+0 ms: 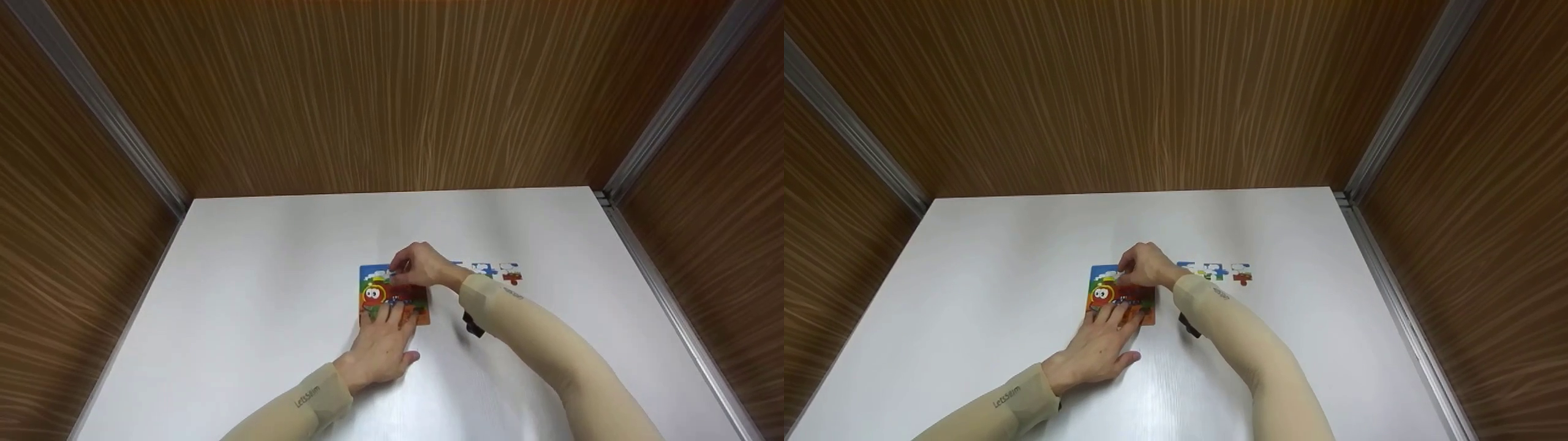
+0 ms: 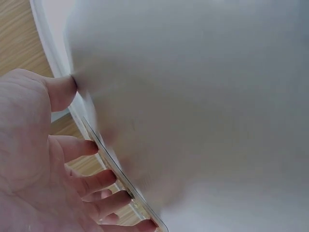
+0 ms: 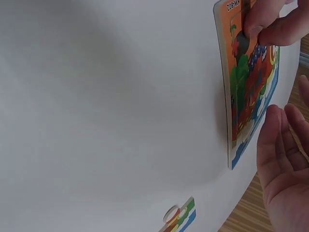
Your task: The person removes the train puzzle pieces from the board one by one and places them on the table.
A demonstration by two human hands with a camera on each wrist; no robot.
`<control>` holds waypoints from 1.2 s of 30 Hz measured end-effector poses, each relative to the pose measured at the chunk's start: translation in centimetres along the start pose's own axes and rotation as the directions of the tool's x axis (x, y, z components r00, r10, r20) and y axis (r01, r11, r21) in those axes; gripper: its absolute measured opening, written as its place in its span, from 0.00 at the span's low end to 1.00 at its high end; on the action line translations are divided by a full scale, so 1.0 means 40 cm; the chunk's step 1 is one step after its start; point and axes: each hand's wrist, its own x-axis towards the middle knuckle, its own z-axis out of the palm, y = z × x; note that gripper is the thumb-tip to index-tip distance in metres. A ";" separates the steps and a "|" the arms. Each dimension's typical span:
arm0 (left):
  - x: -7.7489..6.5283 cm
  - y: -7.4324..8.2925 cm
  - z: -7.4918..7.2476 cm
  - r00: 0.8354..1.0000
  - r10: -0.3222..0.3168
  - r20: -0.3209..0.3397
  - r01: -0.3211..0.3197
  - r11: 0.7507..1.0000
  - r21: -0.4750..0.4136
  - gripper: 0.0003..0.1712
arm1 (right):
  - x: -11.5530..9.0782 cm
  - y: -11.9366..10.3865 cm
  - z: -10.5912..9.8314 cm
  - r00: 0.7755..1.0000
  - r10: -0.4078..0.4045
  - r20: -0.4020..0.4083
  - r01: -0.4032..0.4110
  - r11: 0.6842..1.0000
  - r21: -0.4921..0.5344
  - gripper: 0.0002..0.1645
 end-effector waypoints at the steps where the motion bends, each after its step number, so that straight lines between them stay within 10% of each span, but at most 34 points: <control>1: 0.000 0.000 -0.001 1.000 0.002 -0.002 -0.002 1.000 0.001 0.46 | 0.005 -0.002 0.003 1.000 -0.007 0.005 0.007 1.000 0.000 0.16; 23: -0.004 -0.007 0.002 0.999 0.034 -0.041 -0.034 0.999 0.018 0.45 | 0.039 -0.027 0.065 0.999 -0.026 0.031 0.028 0.997 -0.074 0.13; 36: -0.005 -0.008 0.002 0.998 0.038 -0.044 -0.039 0.999 -0.010 0.48 | 0.032 -0.059 0.083 0.995 0.100 0.004 -0.098 0.984 -0.150 0.19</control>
